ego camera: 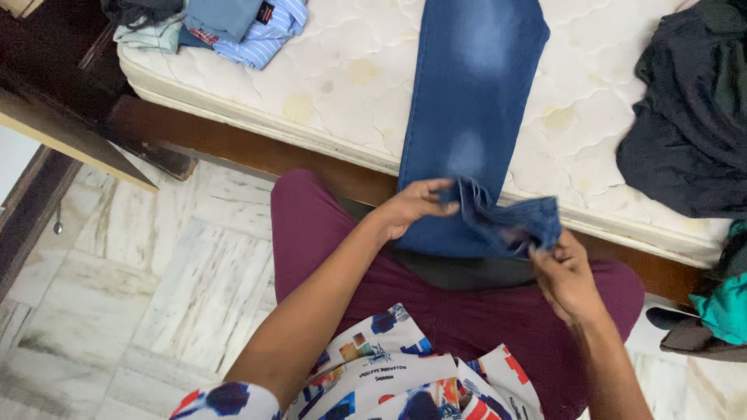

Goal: The person folds a pair of blue jeans and a pair of dark green trousers on a bed. They smooth and align each garment, fold them in half lengthwise, then fold the bottom up and the top down to create compact rectangles before stacking them.

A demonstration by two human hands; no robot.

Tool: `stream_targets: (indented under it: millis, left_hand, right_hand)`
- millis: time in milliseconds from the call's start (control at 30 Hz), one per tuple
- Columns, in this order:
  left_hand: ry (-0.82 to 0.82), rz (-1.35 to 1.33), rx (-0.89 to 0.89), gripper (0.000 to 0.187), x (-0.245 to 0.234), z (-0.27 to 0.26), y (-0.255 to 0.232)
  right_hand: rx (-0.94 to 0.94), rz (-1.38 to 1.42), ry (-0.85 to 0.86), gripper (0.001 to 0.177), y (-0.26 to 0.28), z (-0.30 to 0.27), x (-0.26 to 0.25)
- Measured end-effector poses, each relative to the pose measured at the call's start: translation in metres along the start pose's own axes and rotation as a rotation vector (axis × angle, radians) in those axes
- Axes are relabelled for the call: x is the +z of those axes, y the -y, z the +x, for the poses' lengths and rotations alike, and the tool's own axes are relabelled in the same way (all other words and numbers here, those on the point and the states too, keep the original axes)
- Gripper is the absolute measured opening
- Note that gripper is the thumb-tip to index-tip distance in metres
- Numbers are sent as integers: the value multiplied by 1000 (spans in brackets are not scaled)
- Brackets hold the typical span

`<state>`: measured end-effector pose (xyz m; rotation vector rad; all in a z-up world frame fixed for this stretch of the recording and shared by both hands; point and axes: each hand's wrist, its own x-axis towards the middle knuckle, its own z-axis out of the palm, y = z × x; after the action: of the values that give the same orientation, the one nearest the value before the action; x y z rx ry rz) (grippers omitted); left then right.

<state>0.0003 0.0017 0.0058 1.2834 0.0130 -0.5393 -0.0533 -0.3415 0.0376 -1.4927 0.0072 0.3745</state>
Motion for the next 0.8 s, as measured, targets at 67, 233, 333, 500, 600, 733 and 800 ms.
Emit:
stream_targets:
  millis: [67, 233, 333, 500, 600, 733, 800]
  left_hand:
    - [-173, -164, 33, 80, 3, -6, -11]
    - [-324, -117, 165, 31, 11, -28, -24]
    - [-390, -78, 164, 25, 10, -29, -21]
    - [-597, 185, 61, 32, -5, -19, 3]
    - [-698, 392, -79, 35, -19, -12, 19]
    - [-794, 564, -135, 38, -33, 5, 34]
    - [-844, 603, -152, 37, -37, 14, 44]
  right_hand:
    - [-147, 99, -65, 31, -6, 14, 9]
    - [-6, -61, -156, 47, 18, 28, 56]
    - [70, -177, -186, 44, 38, 39, 78]
    - [125, -255, -223, 33, 22, 71, 79]
    - [83, -533, -115, 36, -15, 100, 70]
    - [-173, -793, -108, 50, -67, 139, 58]
    - [-240, -921, -139, 54, -89, 152, 52]
